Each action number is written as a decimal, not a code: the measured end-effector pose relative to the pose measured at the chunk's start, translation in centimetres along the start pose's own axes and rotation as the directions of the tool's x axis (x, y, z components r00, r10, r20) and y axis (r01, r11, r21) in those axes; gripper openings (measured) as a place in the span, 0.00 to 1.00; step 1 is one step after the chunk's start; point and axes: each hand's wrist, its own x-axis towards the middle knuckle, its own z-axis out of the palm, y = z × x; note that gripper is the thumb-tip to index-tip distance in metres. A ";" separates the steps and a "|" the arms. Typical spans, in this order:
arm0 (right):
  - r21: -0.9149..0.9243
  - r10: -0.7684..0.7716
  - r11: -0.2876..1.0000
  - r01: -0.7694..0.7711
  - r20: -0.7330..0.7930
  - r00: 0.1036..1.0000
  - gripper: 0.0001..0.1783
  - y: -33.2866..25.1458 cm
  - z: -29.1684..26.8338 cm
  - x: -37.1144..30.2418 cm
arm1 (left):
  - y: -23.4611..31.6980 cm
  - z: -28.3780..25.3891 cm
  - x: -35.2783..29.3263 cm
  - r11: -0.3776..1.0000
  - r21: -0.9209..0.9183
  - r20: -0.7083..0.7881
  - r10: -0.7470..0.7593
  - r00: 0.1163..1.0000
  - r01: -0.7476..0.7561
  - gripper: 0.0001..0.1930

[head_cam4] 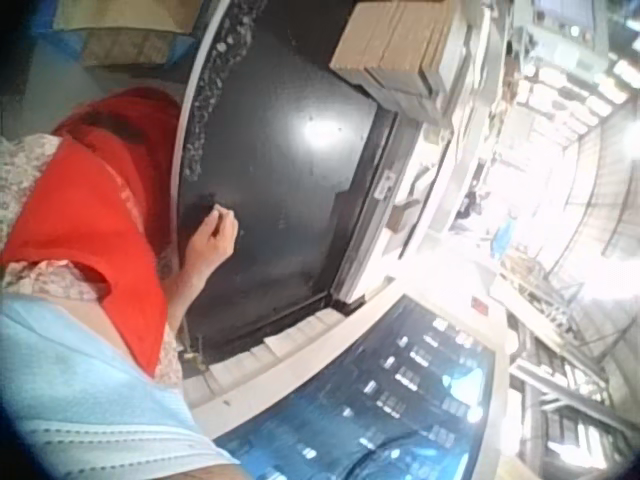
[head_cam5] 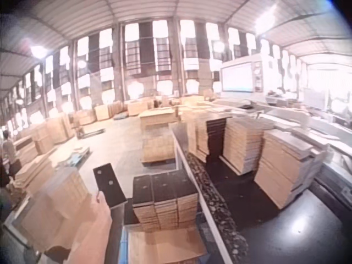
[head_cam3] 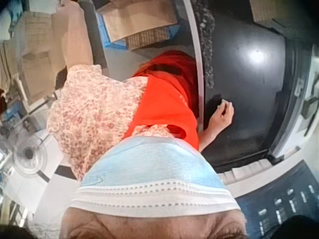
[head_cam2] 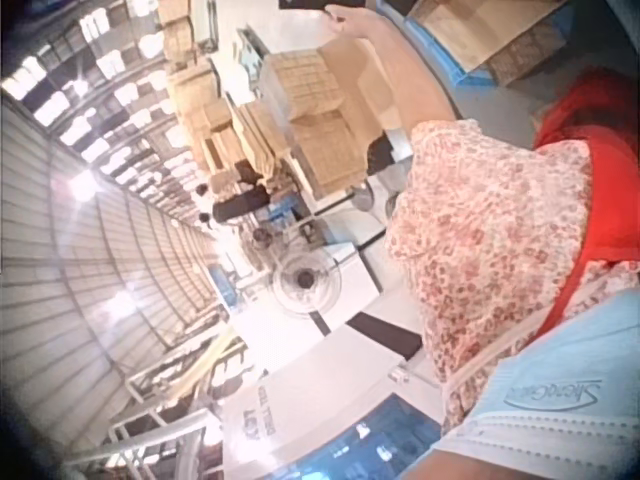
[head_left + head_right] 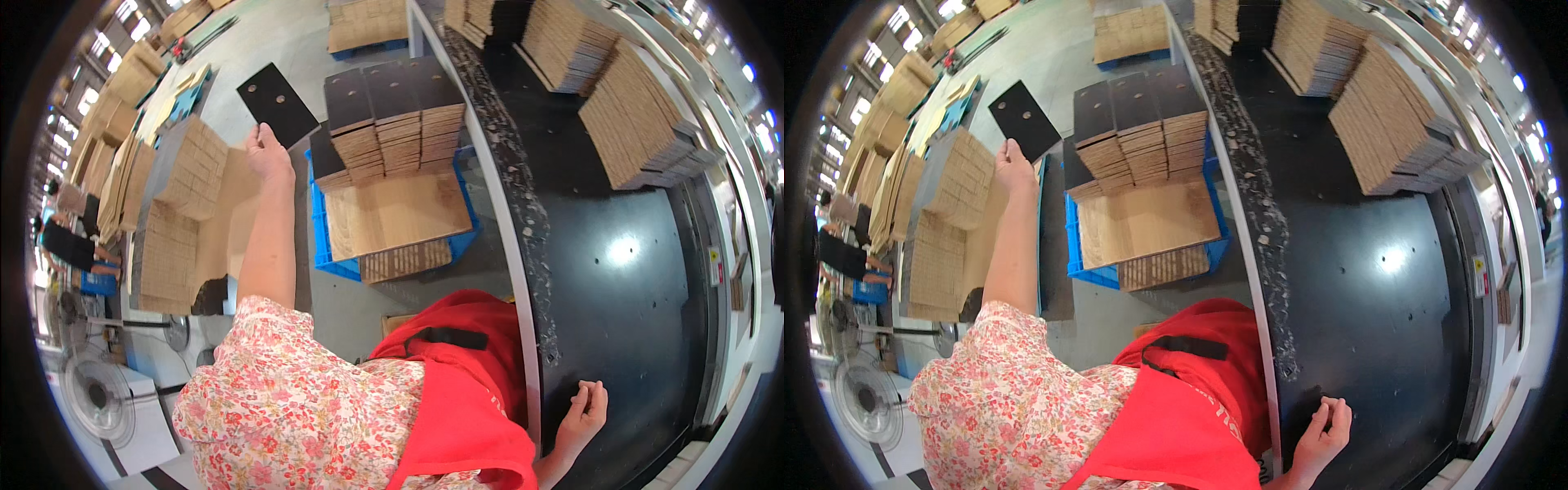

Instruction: The person picks up dark wood panels from a stack, places them into a machinery slot for processing, and luego places the processed panels onto a different stack on a blue pallet.

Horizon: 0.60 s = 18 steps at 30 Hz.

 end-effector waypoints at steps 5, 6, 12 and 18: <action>-0.068 -0.012 0.998 0.014 0.021 1.000 0.06 1.5 0.5 1.0 | -5.9 -3.2 1.4 0.931 0.360 -0.052 -0.050 0.997 0.066 0.18; -0.079 0.012 0.997 -0.011 0.011 1.000 0.06 1.5 0.7 1.0 | -7.0 -3.5 1.6 0.884 0.465 -0.018 -0.041 0.999 0.045 0.19; -0.154 0.070 0.985 -0.079 -0.059 0.996 0.12 2.3 1.2 1.1 | -16.2 -4.6 2.7 0.815 0.578 0.201 -0.078 0.976 -0.054 0.21; -0.220 0.081 0.969 -0.109 -0.134 0.988 0.11 2.5 1.7 1.0 | -18.1 -3.8 1.1 0.764 0.642 0.207 -0.258 0.944 0.068 0.18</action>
